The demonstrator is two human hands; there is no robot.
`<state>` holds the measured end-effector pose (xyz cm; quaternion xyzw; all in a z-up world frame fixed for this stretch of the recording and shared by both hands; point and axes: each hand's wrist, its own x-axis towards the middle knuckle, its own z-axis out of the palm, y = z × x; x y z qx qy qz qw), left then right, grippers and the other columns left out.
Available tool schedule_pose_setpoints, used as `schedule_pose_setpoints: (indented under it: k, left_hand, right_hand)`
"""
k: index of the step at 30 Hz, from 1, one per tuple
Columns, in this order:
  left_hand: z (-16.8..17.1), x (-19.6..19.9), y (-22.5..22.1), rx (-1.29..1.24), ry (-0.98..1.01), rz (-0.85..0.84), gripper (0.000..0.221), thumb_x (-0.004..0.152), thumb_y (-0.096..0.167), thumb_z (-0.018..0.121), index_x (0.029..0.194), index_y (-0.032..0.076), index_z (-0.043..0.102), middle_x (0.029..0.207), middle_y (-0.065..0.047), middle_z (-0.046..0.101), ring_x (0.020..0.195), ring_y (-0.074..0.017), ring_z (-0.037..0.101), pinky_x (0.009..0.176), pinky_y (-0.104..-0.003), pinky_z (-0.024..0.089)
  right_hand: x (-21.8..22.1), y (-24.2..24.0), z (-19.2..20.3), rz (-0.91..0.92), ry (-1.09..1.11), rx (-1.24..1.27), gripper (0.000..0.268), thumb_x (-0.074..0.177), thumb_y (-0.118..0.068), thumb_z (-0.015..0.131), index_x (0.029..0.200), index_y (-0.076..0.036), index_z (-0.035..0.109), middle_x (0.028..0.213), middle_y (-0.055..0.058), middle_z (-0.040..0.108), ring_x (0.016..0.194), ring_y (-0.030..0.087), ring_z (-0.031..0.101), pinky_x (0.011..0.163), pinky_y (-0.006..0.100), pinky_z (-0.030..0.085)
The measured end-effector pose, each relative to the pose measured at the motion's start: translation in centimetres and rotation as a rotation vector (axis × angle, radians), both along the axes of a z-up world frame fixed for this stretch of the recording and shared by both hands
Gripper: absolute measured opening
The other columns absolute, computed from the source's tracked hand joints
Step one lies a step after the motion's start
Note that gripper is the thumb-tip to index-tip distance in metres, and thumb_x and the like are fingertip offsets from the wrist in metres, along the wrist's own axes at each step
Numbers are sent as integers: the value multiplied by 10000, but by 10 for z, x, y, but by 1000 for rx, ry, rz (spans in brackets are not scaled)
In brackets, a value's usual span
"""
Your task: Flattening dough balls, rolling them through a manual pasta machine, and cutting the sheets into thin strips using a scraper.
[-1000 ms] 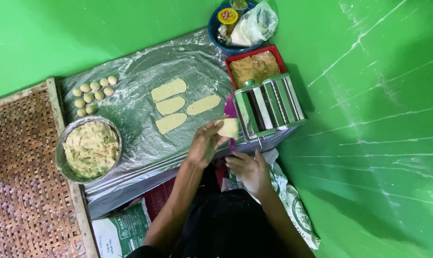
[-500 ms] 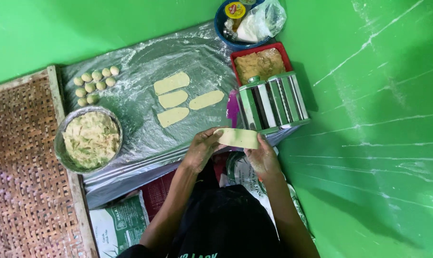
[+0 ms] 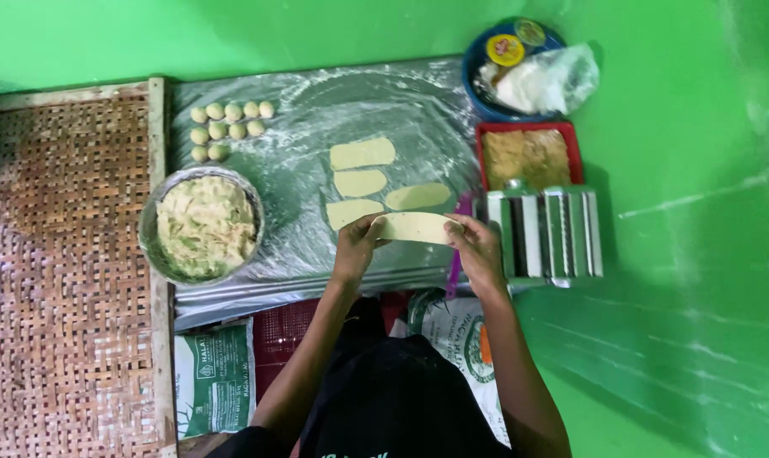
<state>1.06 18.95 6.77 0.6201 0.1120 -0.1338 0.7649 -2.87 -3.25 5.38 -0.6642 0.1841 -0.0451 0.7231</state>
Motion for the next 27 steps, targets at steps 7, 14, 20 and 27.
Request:
schedule_pose_setpoints:
  k: [7,14,20,27]
  left_hand:
    - [-47,63,39,17,-29,82,219,986,111,698,1124,-53,737,1068,-191,731,939,-220,655,865,-384,610]
    - [-67,92,101,184,-63,120,213,1012,84,651,1145,-67,719,965,-252,735,919,-279,710,859,-423,592]
    - [-18,82,105,-189,292,29,500,1022,429,606,1186,-41,653,1153,-289,690,1104,-386,672,1002,-516,521]
    - [-67,107,65,-653,348,-20,419,1000,368,689,1255,37,667,1158,-120,731,1055,-230,732,926,-381,610]
  right_hand:
    - [80,23,-59,-23,69,-121,337,875,-168,809,1153,9,743,887,171,656,792,199,667,686,314,622]
    - [118,87,17,181,192,-202,234,904,-181,744,1111,-77,775,884,125,695,848,163,679,746,338,610]
    - [128,123,99,370,174,-283,246,873,-202,797,1088,-81,797,893,133,727,848,151,674,791,340,595]
    - [154,94,94,386,226,-225,305,902,-171,746,1170,-27,762,1000,138,725,912,168,678,822,325,584]
